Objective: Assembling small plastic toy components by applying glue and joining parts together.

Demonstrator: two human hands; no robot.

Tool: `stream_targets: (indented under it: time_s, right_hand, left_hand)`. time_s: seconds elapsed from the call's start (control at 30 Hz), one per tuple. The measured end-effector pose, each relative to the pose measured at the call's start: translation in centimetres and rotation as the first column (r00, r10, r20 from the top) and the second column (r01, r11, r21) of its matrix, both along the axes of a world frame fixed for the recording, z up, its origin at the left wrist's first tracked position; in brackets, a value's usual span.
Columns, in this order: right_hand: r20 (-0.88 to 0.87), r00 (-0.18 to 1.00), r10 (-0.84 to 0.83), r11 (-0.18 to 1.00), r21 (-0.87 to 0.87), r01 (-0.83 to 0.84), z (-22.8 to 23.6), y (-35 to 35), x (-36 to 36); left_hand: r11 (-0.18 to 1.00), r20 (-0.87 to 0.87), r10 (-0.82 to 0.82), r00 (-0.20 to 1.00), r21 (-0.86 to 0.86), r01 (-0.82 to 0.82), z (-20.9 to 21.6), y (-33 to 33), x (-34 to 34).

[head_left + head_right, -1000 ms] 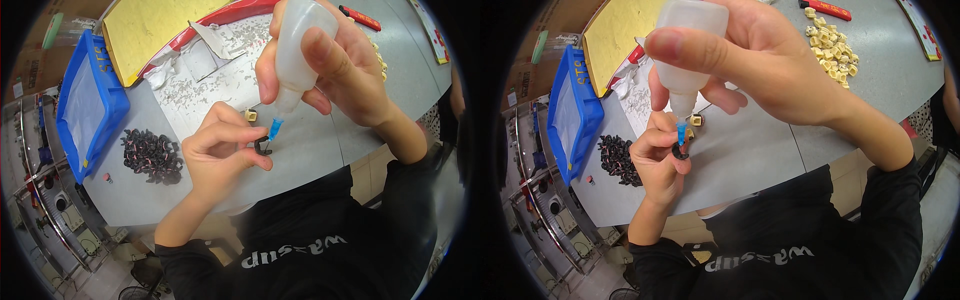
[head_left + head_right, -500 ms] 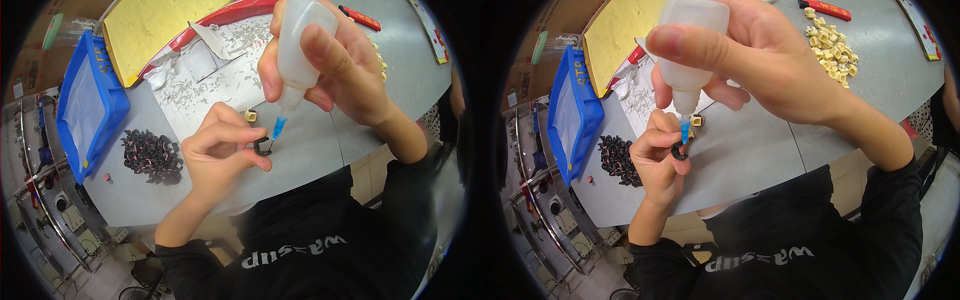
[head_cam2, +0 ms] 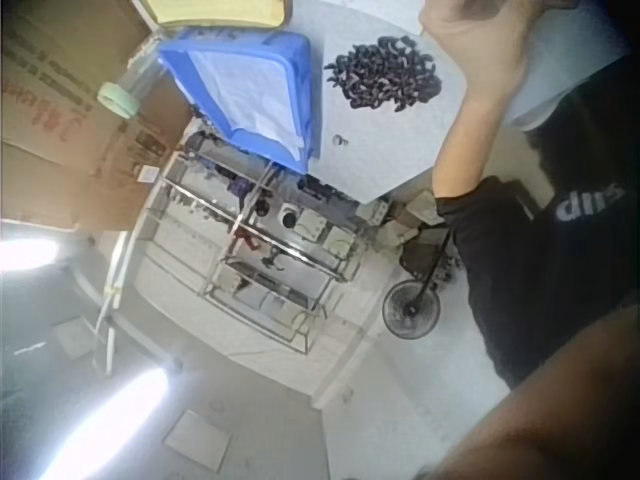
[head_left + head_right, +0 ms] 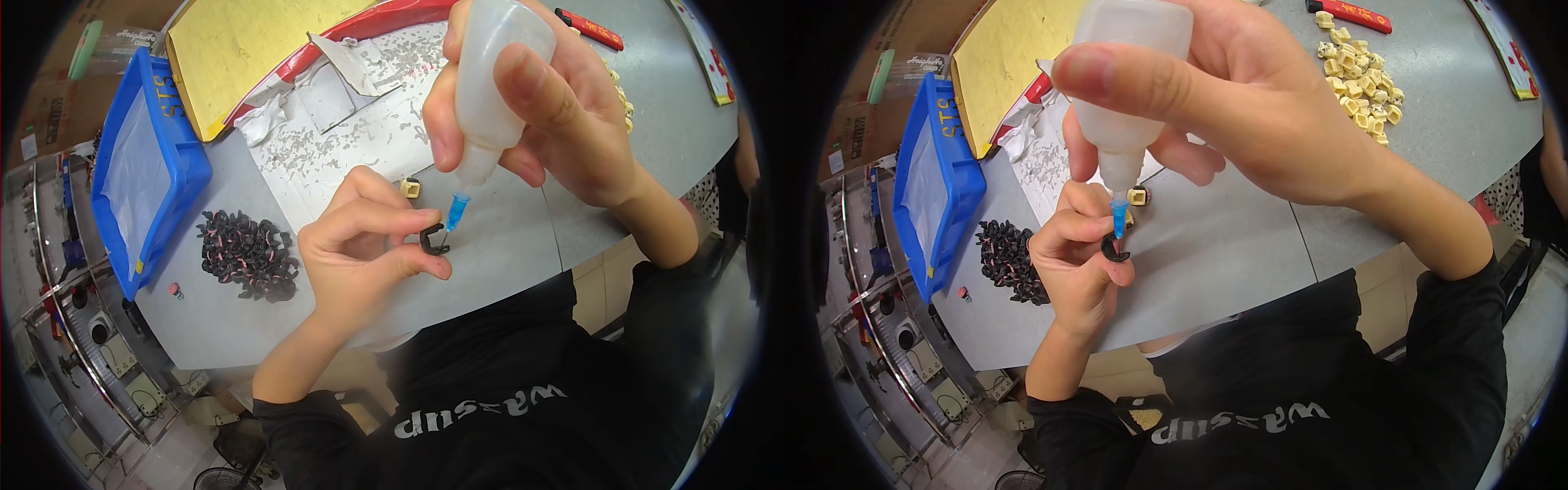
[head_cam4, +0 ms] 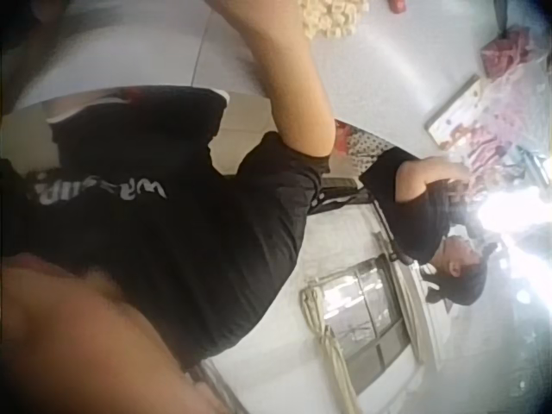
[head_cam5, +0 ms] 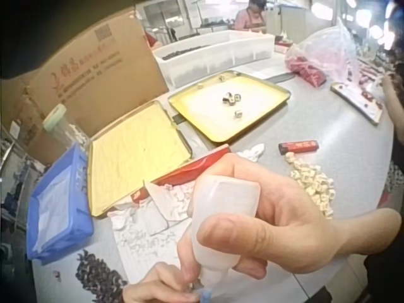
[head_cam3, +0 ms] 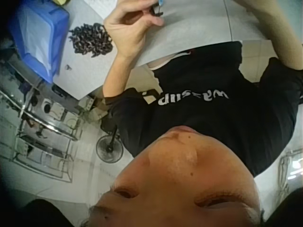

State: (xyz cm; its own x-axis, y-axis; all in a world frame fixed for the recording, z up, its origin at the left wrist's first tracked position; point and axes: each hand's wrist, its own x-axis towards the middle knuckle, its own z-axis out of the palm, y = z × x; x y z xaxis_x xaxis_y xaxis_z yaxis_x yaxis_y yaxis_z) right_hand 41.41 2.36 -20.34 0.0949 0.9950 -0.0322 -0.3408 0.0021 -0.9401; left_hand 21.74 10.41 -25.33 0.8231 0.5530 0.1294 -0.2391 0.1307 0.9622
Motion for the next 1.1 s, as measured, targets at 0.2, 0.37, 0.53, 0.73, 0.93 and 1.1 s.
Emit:
stream_targets:
  time_s: [0.2,0.37,0.53,0.73,0.93,1.1]
  right_hand:
    - [0.035,0.999,-0.039,0.995,0.097,0.036,-0.49,0.04,0.04]
    - [0.085,0.994,-0.074,0.992,0.108,0.064,-0.27,0.03,0.07]
    - [0.079,0.995,-0.057,0.992,0.115,0.048,-0.36,-0.06,0.09]
    - [0.090,0.993,-0.074,0.993,0.100,0.065,-0.19,-0.06,-0.01]
    - [0.073,0.994,-0.087,0.991,0.108,0.079,-0.28,0.13,0.04]
    - [0.111,0.985,-0.134,0.985,0.123,0.120,-0.42,0.41,0.65]
  left_hand:
    - [1.000,0.006,0.011,1.000,-0.021,-0.011,0.01,-0.05,0.04]
    - [1.000,0.010,0.020,1.000,-0.018,-0.020,-0.10,-0.11,0.04]
    - [1.000,0.008,0.022,1.000,-0.018,-0.022,-0.13,-0.11,0.03]
    - [1.000,0.007,0.024,1.000,-0.017,-0.024,-0.05,-0.05,-0.02]
    - [0.999,0.016,0.023,1.000,-0.045,-0.023,-0.13,-0.04,-0.03]
    - [0.999,0.057,0.017,0.998,-0.050,-0.014,-0.36,0.14,0.11]
